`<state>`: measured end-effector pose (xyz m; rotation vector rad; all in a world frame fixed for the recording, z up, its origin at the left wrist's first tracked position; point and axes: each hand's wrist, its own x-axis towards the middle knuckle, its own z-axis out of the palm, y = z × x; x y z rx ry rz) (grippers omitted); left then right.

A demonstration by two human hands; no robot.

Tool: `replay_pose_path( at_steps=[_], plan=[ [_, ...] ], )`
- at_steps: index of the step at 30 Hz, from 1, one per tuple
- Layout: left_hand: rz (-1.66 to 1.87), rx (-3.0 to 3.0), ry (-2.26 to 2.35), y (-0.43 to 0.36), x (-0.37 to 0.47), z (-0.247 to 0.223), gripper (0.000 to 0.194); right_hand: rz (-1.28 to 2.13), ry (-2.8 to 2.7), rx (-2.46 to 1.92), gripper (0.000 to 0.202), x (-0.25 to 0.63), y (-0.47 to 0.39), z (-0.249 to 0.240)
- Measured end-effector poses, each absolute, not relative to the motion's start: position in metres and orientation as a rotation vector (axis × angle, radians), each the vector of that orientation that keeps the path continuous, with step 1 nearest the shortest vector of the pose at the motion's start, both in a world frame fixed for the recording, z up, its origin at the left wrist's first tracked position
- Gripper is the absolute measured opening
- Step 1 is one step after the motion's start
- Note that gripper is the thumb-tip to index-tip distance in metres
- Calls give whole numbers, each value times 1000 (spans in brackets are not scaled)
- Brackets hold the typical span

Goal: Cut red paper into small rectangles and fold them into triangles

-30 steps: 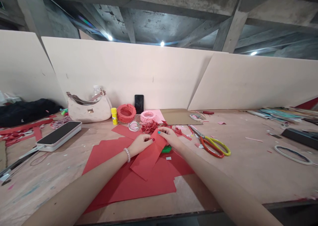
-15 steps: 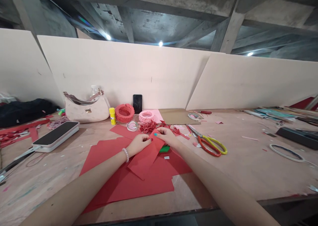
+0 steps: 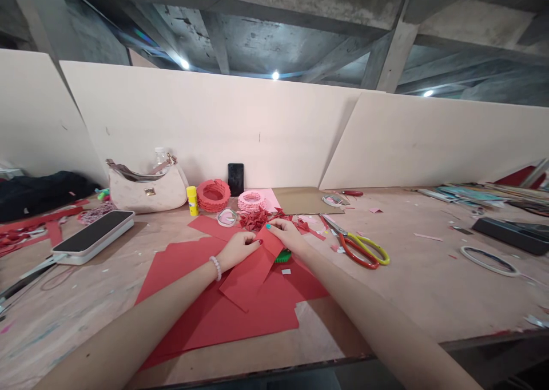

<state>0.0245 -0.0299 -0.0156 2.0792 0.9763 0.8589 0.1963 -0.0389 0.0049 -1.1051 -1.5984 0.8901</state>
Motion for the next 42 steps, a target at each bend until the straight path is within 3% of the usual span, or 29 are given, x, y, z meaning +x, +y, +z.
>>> replay_pose_path(
  at_steps=[21, 42],
  plan=[
    [865, 2039, 950, -30, 26, -18, 42, 813, -1595, -1104, 14, 195, -39, 2],
    [835, 2030, 881, -31, 25, -17, 30, 701, -1624, -1129, 14, 196, -40, 3]
  ],
)
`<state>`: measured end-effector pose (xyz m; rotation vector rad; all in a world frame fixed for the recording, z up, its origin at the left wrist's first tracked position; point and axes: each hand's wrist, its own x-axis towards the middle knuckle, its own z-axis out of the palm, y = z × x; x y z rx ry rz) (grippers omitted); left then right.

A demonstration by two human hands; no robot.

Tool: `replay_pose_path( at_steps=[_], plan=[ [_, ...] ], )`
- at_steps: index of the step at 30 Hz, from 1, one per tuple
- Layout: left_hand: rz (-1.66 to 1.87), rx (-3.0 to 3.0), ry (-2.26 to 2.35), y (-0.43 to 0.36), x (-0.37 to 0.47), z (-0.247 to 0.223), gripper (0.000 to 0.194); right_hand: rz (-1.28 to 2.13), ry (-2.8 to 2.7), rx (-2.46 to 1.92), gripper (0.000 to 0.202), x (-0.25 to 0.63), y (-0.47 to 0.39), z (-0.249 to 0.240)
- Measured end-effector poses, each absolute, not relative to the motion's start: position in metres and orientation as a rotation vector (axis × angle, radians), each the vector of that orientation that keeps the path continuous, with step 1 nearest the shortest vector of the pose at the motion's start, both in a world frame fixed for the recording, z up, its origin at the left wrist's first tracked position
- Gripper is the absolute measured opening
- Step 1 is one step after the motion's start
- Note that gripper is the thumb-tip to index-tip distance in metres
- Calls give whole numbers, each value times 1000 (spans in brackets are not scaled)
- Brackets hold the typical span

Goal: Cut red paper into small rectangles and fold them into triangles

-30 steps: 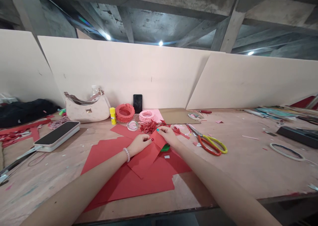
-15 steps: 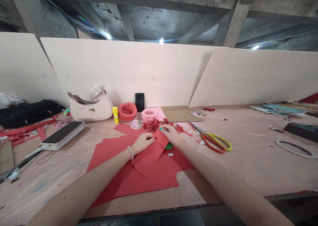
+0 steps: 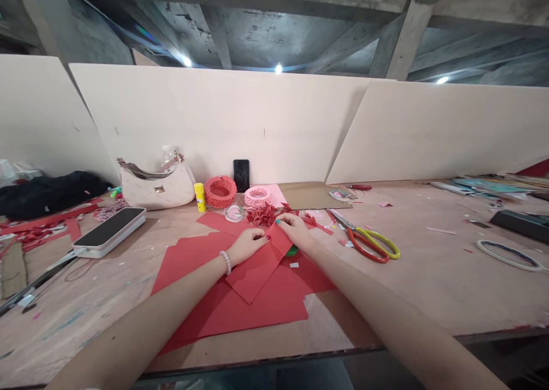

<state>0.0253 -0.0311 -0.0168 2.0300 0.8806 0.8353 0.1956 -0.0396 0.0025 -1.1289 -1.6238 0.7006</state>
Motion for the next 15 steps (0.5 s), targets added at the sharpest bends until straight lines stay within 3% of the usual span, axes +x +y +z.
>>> replay_pose_path(
  at_steps=[15],
  plan=[
    [907, 1957, 915, -32, 25, -15, 30, 779, -1633, -1088, 16, 197, -37, -1]
  ],
)
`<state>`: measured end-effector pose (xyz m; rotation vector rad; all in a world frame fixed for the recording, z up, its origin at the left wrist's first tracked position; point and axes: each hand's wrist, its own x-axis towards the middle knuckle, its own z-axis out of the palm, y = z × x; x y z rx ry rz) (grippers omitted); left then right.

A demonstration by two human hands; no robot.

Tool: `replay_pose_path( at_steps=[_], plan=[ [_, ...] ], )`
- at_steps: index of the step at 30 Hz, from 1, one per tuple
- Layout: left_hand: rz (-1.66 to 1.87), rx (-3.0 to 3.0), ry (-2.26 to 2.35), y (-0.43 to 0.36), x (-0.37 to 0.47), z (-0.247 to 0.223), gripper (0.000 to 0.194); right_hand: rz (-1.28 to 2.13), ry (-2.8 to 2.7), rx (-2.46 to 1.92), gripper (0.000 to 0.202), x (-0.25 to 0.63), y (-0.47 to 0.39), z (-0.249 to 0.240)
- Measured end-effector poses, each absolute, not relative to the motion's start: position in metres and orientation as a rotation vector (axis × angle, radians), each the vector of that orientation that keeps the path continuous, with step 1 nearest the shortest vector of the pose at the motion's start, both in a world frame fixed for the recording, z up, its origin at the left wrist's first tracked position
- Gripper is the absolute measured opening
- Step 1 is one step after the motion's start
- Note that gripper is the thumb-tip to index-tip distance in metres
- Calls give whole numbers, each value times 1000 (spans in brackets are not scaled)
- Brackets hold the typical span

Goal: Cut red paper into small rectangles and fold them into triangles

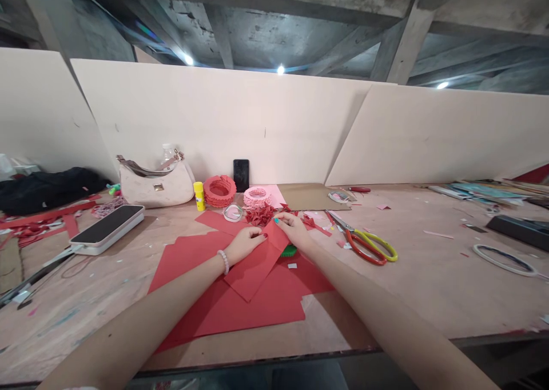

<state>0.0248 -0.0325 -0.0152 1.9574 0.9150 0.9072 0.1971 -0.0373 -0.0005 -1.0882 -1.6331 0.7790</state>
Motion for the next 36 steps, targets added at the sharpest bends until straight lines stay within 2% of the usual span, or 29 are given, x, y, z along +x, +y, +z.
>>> replay_pose_path(
  at_steps=[12, 26, 36],
  plan=[
    [970, 1953, 915, -37, 24, -9, 27, 832, -1787, -1074, 4, 199, -41, 5],
    [1160, 2229, 1047, -37, 20, -3, 24, 699, -2047, -1068, 8, 191, -48, 11],
    [1225, 2187, 1173, -28, 13, -9, 26, 596, -2062, -1157, 9, 209, -46, 17]
  ],
)
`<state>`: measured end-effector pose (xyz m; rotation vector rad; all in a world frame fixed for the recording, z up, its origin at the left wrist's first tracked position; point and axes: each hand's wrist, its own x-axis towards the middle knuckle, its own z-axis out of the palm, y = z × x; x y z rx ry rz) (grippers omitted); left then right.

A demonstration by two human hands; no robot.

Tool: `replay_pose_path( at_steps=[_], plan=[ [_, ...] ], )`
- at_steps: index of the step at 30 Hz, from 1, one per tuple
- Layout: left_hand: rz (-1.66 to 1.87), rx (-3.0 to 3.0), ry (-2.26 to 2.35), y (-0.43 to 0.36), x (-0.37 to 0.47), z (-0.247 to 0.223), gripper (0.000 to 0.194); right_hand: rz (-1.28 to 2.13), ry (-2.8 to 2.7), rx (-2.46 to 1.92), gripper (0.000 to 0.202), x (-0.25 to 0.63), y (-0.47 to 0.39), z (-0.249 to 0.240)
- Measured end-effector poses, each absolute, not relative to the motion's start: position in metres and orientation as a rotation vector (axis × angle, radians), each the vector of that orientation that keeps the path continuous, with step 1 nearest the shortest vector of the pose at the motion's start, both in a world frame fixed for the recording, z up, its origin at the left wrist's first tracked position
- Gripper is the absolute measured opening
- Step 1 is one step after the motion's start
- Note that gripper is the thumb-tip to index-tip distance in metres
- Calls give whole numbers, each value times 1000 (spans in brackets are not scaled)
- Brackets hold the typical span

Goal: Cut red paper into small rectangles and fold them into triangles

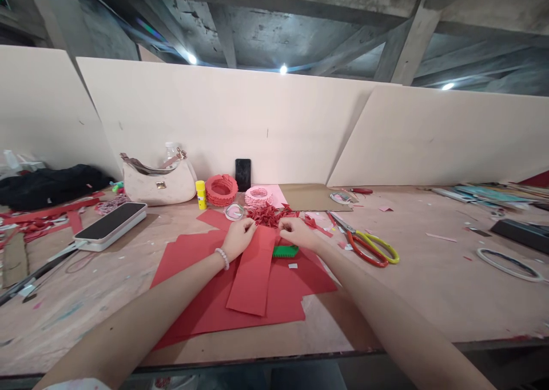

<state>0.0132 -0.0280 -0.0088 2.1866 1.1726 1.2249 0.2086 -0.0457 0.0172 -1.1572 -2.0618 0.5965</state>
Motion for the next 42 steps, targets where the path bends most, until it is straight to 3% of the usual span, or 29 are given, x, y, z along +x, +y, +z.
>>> replay_pose_path(
  at_steps=[19, 42],
  plan=[
    [1101, 2247, 1003, -38, 18, -6, 26, 623, -2112, -1017, 13, 187, -54, 13],
    [1328, 1976, 1207, -23, 9, -10, 26, 579, -2057, -1091, 11, 218, -43, 21]
  ],
)
